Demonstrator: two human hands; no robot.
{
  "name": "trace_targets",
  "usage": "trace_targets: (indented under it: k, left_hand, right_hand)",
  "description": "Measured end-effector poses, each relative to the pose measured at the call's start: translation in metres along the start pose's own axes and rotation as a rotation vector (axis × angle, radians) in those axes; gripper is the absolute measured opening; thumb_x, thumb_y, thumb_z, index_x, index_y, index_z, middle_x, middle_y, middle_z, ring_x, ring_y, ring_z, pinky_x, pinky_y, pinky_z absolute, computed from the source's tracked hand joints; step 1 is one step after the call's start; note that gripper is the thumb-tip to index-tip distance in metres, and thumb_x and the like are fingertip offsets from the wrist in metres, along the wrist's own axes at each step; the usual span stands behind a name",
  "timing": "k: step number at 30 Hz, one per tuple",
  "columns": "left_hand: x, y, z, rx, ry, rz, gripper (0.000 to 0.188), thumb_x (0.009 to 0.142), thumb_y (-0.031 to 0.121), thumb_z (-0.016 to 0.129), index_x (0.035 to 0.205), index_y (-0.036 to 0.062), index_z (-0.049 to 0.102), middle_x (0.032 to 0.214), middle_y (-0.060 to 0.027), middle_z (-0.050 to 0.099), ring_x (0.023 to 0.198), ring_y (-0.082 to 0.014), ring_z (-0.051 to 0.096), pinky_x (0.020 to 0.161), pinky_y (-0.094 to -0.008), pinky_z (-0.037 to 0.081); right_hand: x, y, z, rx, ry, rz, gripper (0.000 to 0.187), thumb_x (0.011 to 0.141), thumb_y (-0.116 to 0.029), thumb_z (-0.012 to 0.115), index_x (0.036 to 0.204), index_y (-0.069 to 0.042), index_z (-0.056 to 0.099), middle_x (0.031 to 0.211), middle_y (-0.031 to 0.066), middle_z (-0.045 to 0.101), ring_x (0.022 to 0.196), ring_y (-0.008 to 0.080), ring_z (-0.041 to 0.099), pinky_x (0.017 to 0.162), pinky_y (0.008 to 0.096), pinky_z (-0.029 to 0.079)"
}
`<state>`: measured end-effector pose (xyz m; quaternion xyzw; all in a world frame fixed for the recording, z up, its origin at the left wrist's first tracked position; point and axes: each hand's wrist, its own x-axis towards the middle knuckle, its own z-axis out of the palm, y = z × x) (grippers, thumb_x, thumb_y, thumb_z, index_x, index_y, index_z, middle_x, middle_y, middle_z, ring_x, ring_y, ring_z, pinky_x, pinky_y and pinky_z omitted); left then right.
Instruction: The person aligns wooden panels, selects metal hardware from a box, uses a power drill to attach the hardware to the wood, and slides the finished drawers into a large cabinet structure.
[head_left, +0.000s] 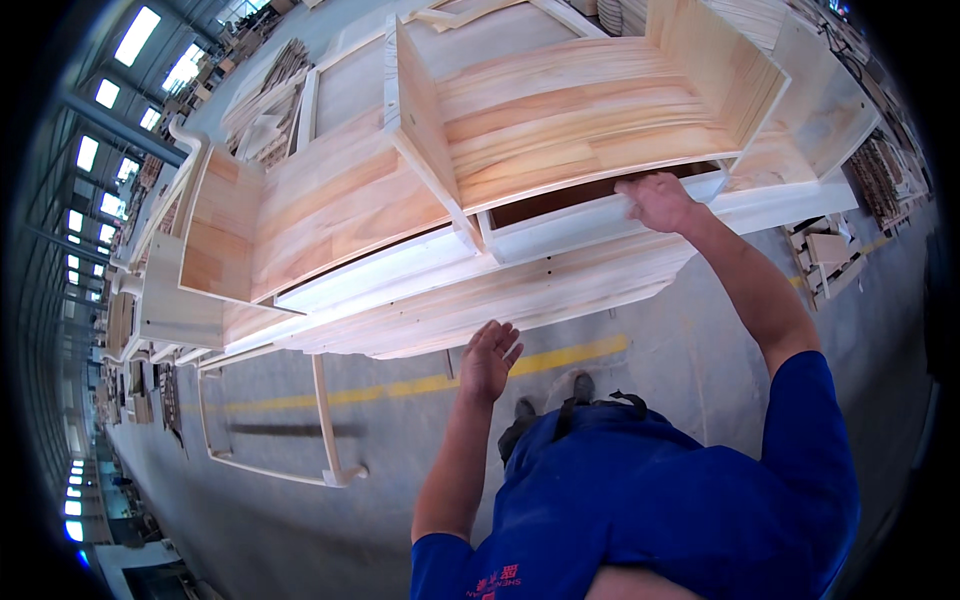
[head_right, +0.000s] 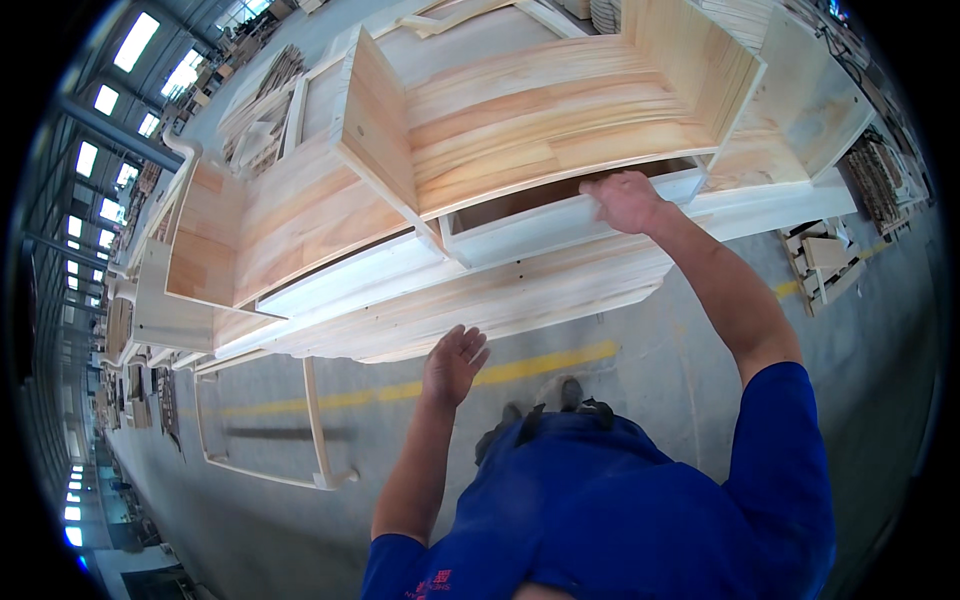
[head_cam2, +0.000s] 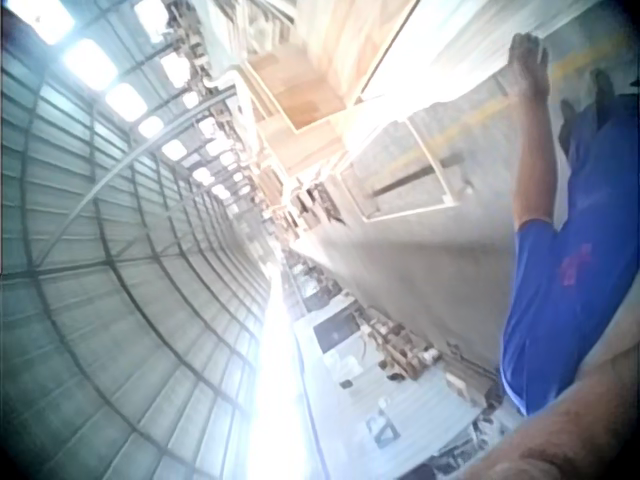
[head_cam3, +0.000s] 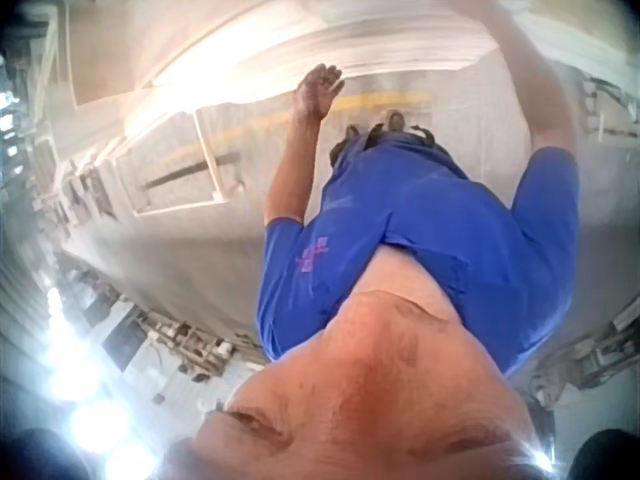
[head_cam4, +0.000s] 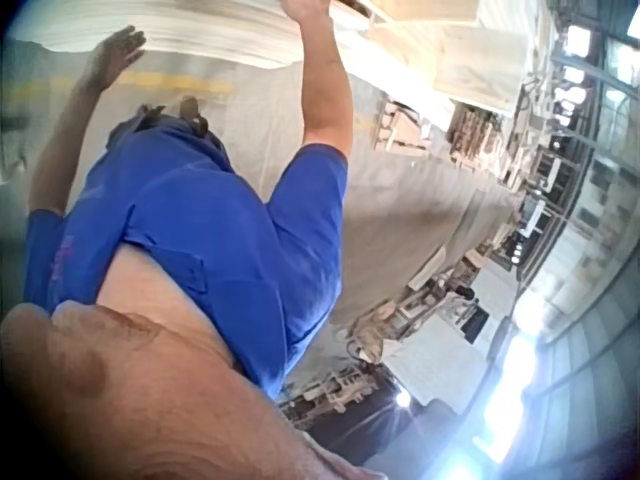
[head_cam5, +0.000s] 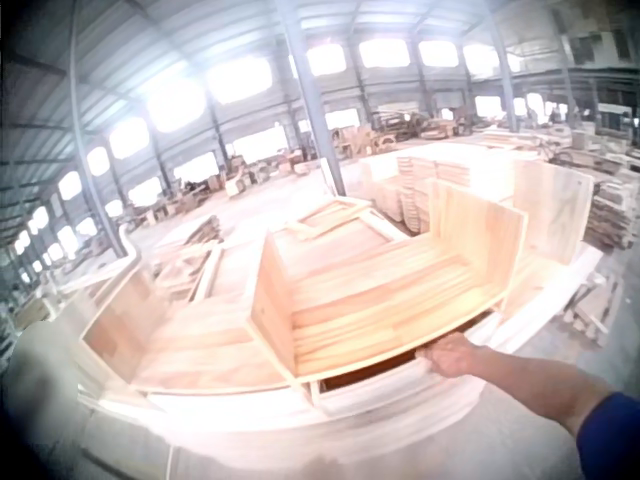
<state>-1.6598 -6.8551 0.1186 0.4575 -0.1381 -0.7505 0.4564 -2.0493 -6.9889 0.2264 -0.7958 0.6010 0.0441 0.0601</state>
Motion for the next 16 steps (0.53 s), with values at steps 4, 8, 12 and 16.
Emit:
trace_targets:
  k: [4,8,12,16]
  left_hand:
    - [-0.009,-0.011,-0.036,-0.036,0.081,-0.029,0.039,0.097,0.02,0.063,0.131,0.0041,0.051,0.124,-0.0138,0.059,0.116,-0.0291,0.058,0.101,-0.0484,0.048]
    - [-0.016,-0.018,-0.052,-0.066,0.16,-0.048,0.037,0.096,0.016,0.065,0.129,0.0048,0.053,0.113,-0.01,0.064,0.104,-0.0251,0.064,0.093,-0.0444,0.052]
    - [-0.017,-0.025,-0.057,-0.087,0.155,-0.067,0.039,0.096,0.016,0.065,0.131,0.0046,0.052,0.111,-0.0106,0.064,0.103,-0.0252,0.064,0.091,-0.0437,0.053]
    - [-0.003,-0.033,-0.046,-0.081,0.152,-0.123,0.04,0.096,0.016,0.065,0.132,0.0048,0.052,0.115,-0.0122,0.063,0.106,-0.027,0.062,0.091,-0.0452,0.053]
  right_hand:
    - [0.013,0.007,0.013,-0.042,0.101,-0.049,0.048,0.085,-0.026,0.073,0.129,-0.011,0.059,0.122,0.018,0.065,0.118,0.0346,0.06,0.1,0.0461,0.047]
    - [0.019,0.006,0.018,-0.128,0.192,-0.052,0.055,0.086,-0.028,0.071,0.136,-0.012,0.055,0.134,0.0192,0.057,0.13,0.0358,0.051,0.109,0.0481,0.04]
    - [0.017,0.006,0.015,-0.033,0.152,-0.023,0.053,0.086,-0.027,0.07,0.135,-0.011,0.056,0.136,0.0201,0.056,0.132,0.0362,0.049,0.111,0.0488,0.038]
    - [0.015,0.006,0.003,-0.038,0.021,0.061,0.054,0.084,-0.027,0.07,0.134,-0.01,0.056,0.137,0.0216,0.055,0.132,0.0351,0.049,0.112,0.0481,0.038]
